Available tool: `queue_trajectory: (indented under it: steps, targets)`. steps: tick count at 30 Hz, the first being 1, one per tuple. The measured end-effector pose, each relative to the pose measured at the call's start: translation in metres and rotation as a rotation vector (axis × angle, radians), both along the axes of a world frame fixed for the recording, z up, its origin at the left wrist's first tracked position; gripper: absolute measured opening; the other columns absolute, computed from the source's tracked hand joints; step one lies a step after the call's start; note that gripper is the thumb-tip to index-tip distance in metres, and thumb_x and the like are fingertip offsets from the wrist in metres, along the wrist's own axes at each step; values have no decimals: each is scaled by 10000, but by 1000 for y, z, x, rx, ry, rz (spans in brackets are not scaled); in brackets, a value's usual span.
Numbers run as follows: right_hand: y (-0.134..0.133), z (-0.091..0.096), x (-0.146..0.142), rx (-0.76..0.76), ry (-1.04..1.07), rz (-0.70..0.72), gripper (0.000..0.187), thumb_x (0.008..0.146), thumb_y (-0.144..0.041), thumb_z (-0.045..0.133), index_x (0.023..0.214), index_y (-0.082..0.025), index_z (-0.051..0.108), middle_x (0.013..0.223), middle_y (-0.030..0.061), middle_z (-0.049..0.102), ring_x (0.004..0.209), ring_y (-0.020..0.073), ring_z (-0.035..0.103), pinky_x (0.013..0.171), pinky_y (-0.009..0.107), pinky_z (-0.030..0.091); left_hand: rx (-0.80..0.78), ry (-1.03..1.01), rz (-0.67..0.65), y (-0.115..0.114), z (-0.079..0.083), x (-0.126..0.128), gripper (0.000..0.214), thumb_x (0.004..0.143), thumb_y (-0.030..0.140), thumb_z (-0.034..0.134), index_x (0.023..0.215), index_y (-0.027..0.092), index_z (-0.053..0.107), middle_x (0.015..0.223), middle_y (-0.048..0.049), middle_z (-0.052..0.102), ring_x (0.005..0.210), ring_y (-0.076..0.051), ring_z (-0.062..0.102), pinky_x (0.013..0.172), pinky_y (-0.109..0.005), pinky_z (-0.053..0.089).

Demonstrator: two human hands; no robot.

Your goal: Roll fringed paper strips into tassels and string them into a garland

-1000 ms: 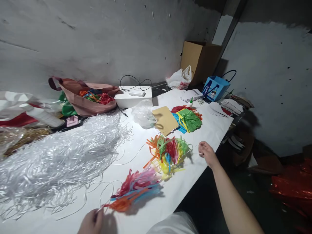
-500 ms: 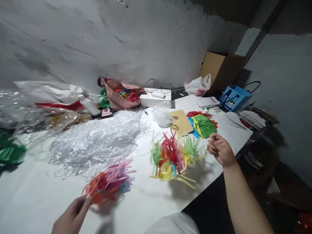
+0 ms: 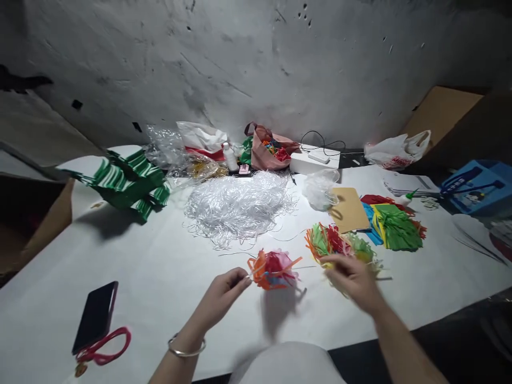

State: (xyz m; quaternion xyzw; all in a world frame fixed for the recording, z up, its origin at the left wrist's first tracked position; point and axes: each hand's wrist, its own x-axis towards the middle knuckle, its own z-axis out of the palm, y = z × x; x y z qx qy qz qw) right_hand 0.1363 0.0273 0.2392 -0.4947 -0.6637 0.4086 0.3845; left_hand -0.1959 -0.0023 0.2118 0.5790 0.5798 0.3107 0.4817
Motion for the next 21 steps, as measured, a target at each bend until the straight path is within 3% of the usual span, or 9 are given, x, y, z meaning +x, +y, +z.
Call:
queue_trajectory:
  steps: [3,6,10,14,18,21]
  targets:
    - [-6,-32,-77,30,-176,269,262,839,-253,647,1092,-217,704,812,21,707,677,155,607,649,248,461,-8,-75,-92,-2,7,24,250,850,442,592,711,233,599,637,16,463,592,-167,389,553,-291,326]
    - [4,-63,-104,45,-362,315,192,814,-168,622,950,-238,738,908,31,740,859,185,652,782,249,454,-5,-146,-71,-4,11,20,238,826,426,637,695,228,623,630,11,470,594,-164,385,552,-286,321]
    - [27,-86,-66,-42,-434,68,221,815,-127,552,889,-211,743,883,65,731,846,204,648,775,272,439,-19,-271,353,-6,-1,-23,306,734,485,725,731,199,617,563,53,401,519,-107,318,478,-224,252]
    - [36,-90,-15,-145,-383,-85,263,764,-181,613,1003,-171,723,680,28,656,641,185,595,609,263,423,-27,-445,698,-9,-24,-69,402,648,506,782,769,196,555,538,89,377,485,-73,303,446,-175,243]
    - [29,-69,22,-179,-237,-151,343,807,-350,605,1094,-174,668,572,-53,496,509,128,467,485,224,349,-30,-446,872,-10,-45,-96,420,581,464,820,752,187,555,517,99,394,467,-57,313,431,-154,253]
    - [25,-40,60,-93,110,-336,348,826,-433,603,1056,-174,637,553,-82,409,432,79,335,436,210,264,-5,-354,954,-10,-56,-111,393,588,446,796,748,186,549,521,93,420,476,-63,357,452,-161,300]
